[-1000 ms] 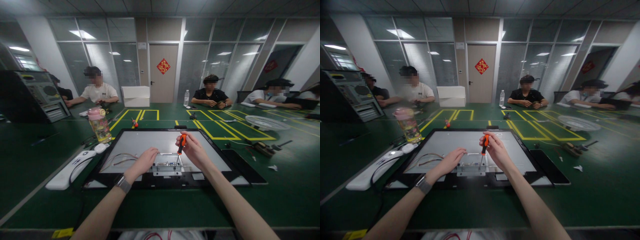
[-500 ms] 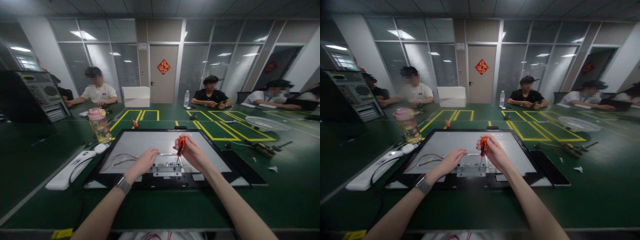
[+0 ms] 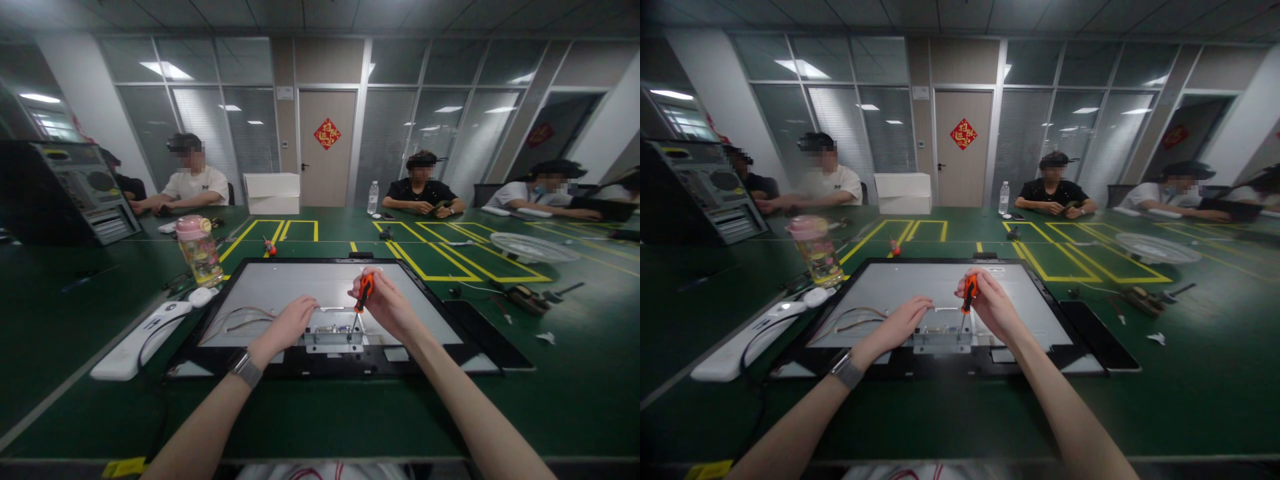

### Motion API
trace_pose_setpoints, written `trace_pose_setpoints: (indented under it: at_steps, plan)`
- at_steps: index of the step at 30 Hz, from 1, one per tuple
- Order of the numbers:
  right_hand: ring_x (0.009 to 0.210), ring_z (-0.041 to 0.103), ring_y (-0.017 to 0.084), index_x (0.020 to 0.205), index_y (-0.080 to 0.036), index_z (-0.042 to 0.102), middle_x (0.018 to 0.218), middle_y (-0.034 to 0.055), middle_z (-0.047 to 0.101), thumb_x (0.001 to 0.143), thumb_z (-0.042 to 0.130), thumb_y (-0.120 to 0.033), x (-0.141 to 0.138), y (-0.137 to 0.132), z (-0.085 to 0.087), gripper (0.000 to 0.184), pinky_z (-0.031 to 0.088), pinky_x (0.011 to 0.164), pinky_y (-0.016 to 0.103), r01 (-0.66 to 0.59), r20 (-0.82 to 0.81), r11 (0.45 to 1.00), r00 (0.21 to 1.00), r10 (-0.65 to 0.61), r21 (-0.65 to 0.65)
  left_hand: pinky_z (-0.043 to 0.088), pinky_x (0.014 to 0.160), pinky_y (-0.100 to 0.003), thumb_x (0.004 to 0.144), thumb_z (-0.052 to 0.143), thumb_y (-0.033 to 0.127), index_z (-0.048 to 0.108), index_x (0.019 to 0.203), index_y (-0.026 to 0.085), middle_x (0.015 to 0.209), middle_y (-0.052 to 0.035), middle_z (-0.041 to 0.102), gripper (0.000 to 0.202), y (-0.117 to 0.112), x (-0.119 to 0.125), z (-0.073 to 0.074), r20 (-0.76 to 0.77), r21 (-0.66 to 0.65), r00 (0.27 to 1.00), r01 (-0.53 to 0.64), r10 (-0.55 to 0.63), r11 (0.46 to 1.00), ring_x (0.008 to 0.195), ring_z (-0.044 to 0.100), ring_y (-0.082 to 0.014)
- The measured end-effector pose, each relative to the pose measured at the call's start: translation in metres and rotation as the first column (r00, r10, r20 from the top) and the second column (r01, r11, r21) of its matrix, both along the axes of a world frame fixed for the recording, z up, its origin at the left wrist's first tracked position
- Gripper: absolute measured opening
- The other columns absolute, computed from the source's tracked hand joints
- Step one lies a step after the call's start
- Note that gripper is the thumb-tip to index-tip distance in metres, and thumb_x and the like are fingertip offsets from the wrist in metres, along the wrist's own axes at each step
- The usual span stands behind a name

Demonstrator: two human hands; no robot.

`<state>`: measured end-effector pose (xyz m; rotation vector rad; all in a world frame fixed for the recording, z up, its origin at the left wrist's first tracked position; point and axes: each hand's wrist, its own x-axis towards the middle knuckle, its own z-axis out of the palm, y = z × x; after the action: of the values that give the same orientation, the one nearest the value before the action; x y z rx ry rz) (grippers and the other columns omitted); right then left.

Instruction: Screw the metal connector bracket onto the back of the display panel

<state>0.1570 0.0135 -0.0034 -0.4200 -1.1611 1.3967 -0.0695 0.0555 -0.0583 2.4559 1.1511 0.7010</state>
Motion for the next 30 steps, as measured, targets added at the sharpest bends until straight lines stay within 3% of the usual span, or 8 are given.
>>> trace_pose_setpoints:
  at_steps: [5, 13, 19, 23, 27, 30]
  plan:
    - [0.079, 0.057, 0.014, 0.077, -0.025, 0.065, 0.085, -0.0017, 0.061, 0.076, 0.074, -0.043, 0.0006, 0.0005, 0.0009, 0.020, 0.047, 0.089, 0.036, 0.085, -0.034, 0.996, 0.996, -0.086, -0.011, 0.042, 0.100, -0.032, 0.095, 0.031, 0.020, 0.062, 0.105, 0.016, 0.116, -0.0087, 0.061, 0.033, 0.0004, -0.0005, -0.0001, 0.005, -0.015, 1.000, 0.003, -0.003, 1.000, 0.109, 0.057, -0.0176]
    - [0.074, 0.059, 0.014, 0.093, -0.026, 0.065, 0.081, -0.0007, 0.064, 0.083, 0.066, -0.043, 0.0009, 0.0008, -0.0008, 0.020, 0.047, 0.084, 0.034, 0.042, -0.035, 0.999, 0.999, -0.042, -0.007, 0.041, 0.101, -0.033, 0.094, 0.031, 0.020, 0.062, 0.105, 0.016, 0.116, -0.0088, 0.061, 0.034, 0.0004, -0.0002, -0.0007, -0.006, -0.013, 1.000, -0.008, 0.008, 1.000, 0.109, 0.057, -0.0184]
    - [0.074, 0.057, 0.015, 0.088, -0.026, 0.064, 0.081, -0.0010, 0.062, 0.084, 0.064, -0.047, 0.0003, 0.0020, -0.0010, 0.022, 0.047, 0.085, 0.035, 0.079, -0.026, 0.997, 0.997, -0.079, 0.013, 0.042, 0.100, -0.032, 0.095, 0.030, 0.019, 0.062, 0.106, 0.016, 0.115, -0.0086, 0.061, 0.034, -0.0001, 0.0005, 0.0001, 0.000, -0.015, 1.000, -0.008, 0.008, 1.000, 0.108, 0.057, -0.0177]
    - [0.080, 0.058, 0.015, 0.081, -0.024, 0.066, 0.086, -0.0005, 0.061, 0.076, 0.073, -0.044, 0.0040, 0.0032, -0.0012, 0.022, 0.045, 0.090, 0.034, 0.160, 0.030, 0.986, 0.986, -0.162, 0.056, 0.041, 0.101, -0.033, 0.095, 0.031, 0.020, 0.062, 0.106, 0.017, 0.116, -0.0083, 0.061, 0.033, -0.0005, 0.0001, -0.0005, 0.012, -0.018, 1.000, -0.007, 0.007, 1.000, 0.109, 0.056, -0.0176]
    - [0.078, 0.061, 0.016, 0.097, -0.025, 0.067, 0.086, 0.0009, 0.064, 0.081, 0.069, -0.043, 0.0064, 0.0028, -0.0018, 0.025, 0.046, 0.087, 0.035, 0.130, 0.063, 0.991, 0.989, -0.131, 0.019, 0.042, 0.100, -0.032, 0.094, 0.031, 0.020, 0.062, 0.105, 0.017, 0.116, -0.0082, 0.061, 0.033, 0.0005, 0.0000, -0.0018, 0.016, -0.019, 1.000, -0.001, 0.001, 1.000, 0.108, 0.057, -0.0175]
    - [0.077, 0.061, 0.017, 0.094, -0.026, 0.065, 0.084, 0.0005, 0.064, 0.082, 0.066, -0.045, 0.0050, 0.0025, -0.0016, 0.022, 0.047, 0.085, 0.036, 0.115, 0.043, 0.993, 0.992, -0.116, 0.022, 0.042, 0.100, -0.032, 0.094, 0.031, 0.020, 0.062, 0.105, 0.018, 0.115, -0.0075, 0.061, 0.033, 0.0014, -0.0001, -0.0027, 0.019, -0.018, 1.000, -0.002, 0.002, 1.000, 0.107, 0.057, -0.0172]
